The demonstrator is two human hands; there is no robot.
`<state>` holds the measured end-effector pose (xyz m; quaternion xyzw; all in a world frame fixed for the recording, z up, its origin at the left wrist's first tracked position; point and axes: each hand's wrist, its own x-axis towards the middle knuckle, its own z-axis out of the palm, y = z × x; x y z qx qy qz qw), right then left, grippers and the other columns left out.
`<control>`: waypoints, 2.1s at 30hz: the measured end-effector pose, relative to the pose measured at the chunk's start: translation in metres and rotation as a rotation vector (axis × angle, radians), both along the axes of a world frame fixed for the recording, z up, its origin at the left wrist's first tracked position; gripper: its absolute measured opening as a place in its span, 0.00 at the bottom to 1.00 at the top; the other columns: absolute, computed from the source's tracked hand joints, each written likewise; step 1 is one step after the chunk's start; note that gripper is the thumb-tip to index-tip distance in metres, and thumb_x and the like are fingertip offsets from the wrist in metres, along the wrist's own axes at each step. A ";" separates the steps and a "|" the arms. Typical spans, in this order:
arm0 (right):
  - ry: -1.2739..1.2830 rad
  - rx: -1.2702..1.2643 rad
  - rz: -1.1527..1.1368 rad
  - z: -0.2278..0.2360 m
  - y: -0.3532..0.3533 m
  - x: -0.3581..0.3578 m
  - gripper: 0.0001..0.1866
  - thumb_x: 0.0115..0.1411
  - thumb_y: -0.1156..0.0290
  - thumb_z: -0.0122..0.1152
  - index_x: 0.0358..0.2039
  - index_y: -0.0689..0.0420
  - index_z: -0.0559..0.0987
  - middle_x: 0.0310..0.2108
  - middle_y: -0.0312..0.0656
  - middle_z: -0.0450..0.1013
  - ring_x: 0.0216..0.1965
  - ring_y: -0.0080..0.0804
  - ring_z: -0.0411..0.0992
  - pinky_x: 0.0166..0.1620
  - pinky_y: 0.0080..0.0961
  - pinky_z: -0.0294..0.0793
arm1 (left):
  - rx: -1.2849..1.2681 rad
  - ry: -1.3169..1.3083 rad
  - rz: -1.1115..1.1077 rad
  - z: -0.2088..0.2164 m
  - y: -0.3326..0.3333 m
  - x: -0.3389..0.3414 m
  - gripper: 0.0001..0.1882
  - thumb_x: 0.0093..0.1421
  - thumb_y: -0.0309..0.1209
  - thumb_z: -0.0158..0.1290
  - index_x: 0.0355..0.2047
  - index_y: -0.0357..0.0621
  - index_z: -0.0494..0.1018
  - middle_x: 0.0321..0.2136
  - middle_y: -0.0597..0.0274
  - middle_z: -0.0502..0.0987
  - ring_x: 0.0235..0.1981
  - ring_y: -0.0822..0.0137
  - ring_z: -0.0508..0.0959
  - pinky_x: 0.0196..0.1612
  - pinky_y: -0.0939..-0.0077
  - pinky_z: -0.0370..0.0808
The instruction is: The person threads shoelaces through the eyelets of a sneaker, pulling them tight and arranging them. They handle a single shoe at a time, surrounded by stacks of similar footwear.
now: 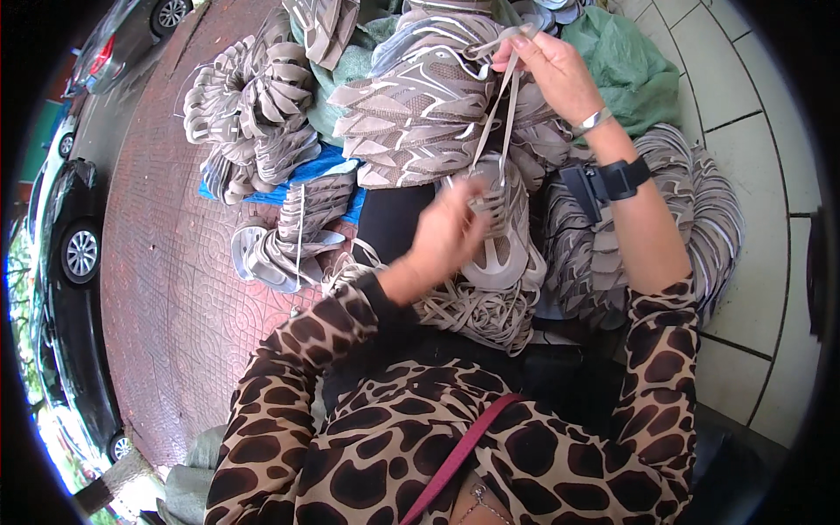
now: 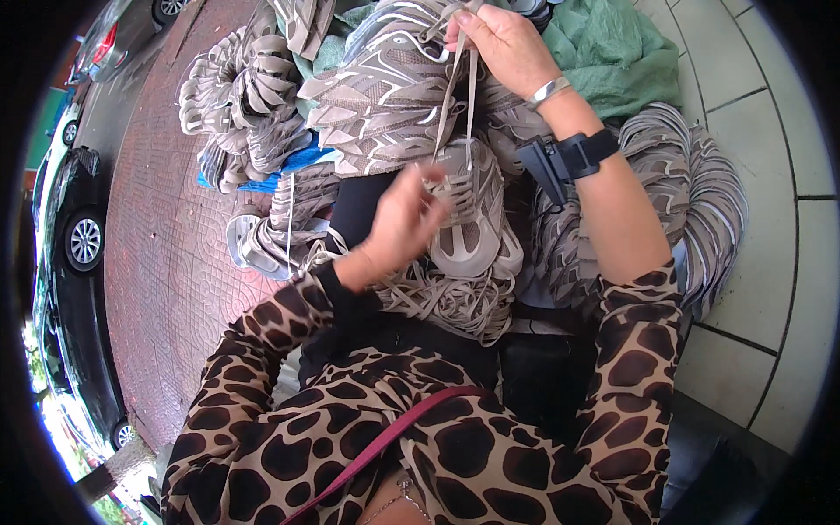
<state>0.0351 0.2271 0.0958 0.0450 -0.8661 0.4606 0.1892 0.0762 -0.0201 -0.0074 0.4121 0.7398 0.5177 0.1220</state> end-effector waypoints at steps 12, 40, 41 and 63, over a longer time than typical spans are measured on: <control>0.013 0.610 0.103 0.035 -0.052 -0.004 0.19 0.63 0.59 0.54 0.41 0.65 0.75 0.35 0.40 0.76 0.34 0.25 0.74 0.41 0.21 0.73 | 0.241 -0.658 -0.391 0.059 0.026 -0.081 0.23 0.70 0.43 0.38 0.32 0.37 0.75 0.34 0.63 0.76 0.42 0.69 0.73 0.52 0.74 0.66; 0.463 -1.556 -0.440 -0.006 0.171 0.282 0.09 0.65 0.76 0.49 0.26 0.59 0.67 0.20 0.34 0.59 0.22 0.22 0.58 0.35 0.22 0.65 | 0.569 -1.285 0.660 -0.025 -0.237 -0.126 0.16 0.67 0.26 0.44 0.54 0.35 0.64 0.20 0.74 0.62 0.18 0.81 0.62 0.29 0.80 0.72; 0.440 -1.513 -0.422 -0.019 0.184 0.301 0.06 0.65 0.76 0.49 0.29 0.61 0.69 0.20 0.34 0.60 0.21 0.21 0.58 0.31 0.19 0.63 | 0.614 -1.283 0.695 -0.041 -0.250 -0.127 0.18 0.67 0.27 0.43 0.56 0.35 0.62 0.27 0.68 0.74 0.19 0.80 0.65 0.30 0.81 0.73; -0.624 -0.374 0.013 -0.084 -0.035 0.096 0.29 0.48 0.83 0.48 0.54 0.54 0.70 0.15 0.30 0.66 0.16 0.14 0.64 0.23 0.14 0.61 | -0.231 -0.105 0.042 -0.030 -0.036 -0.036 0.18 0.61 0.23 0.45 0.53 0.35 0.65 0.35 0.54 0.81 0.25 0.63 0.78 0.30 0.71 0.75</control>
